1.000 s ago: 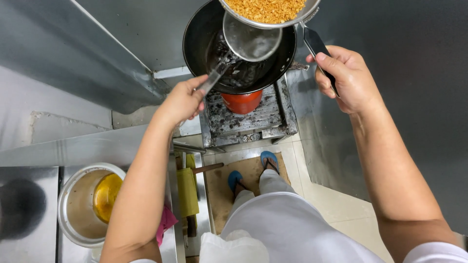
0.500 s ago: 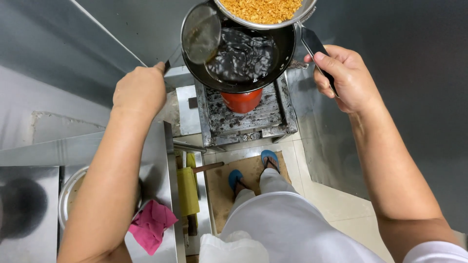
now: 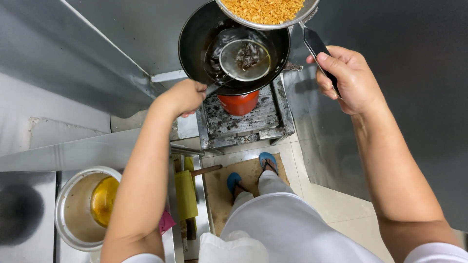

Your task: Scooping fried food out of a pan of hot oil using a hand strainer and transferring it to another strainer for draining.

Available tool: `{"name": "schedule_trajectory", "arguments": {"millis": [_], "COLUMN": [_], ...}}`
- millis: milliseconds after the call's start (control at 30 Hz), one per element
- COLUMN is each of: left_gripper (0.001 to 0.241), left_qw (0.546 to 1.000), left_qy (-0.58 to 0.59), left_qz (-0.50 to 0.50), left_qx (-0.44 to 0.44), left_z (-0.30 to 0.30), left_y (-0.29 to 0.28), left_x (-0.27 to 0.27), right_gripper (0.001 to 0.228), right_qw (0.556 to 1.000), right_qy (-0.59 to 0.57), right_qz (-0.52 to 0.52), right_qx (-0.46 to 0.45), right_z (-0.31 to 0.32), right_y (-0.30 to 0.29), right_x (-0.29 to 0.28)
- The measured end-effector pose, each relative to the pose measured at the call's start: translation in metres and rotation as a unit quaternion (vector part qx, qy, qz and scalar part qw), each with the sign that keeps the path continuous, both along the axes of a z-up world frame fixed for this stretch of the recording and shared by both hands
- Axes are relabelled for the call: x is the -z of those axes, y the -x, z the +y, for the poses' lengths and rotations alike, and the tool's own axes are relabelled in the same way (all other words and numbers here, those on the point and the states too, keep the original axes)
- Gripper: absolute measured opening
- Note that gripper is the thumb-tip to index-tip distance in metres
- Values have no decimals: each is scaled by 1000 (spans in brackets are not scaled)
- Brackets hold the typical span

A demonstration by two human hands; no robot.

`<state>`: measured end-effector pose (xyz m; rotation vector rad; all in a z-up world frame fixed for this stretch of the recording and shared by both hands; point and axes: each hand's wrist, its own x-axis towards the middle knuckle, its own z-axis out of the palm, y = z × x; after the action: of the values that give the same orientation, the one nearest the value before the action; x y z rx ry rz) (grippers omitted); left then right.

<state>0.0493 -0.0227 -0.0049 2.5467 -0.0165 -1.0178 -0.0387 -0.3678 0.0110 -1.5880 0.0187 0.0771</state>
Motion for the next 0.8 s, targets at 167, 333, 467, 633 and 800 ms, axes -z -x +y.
{"name": "schedule_trajectory", "arguments": {"millis": [167,333,467,633,800], "left_gripper": [55,58,55,54,56], "left_qw": [993,984,979,979,962], "left_qy": [81,132,147,140,128], "left_qz": [-16,-36,-53,-65,-229], "left_qx": [-82,-115,-127,-137,-70], "left_z": [-11,-13,-12,-10,8], "left_y": [-17,-24,-17,-4,-12], "left_x": [37,52,44,23,42], "right_gripper": [27,26,28,28,28], "right_qw": [1000,1000,1000,1000,1000], "right_qy": [5,-9,0,1,11], "right_qz": [-5,-12,-8,-14,-14], "right_qx": [-4,-9,-9,-10,-6], "right_z": [0,-3,-2,4,6], "right_y": [3,2,0,-1,-3], "right_x": [-3,0,-3,-8,-10]}}
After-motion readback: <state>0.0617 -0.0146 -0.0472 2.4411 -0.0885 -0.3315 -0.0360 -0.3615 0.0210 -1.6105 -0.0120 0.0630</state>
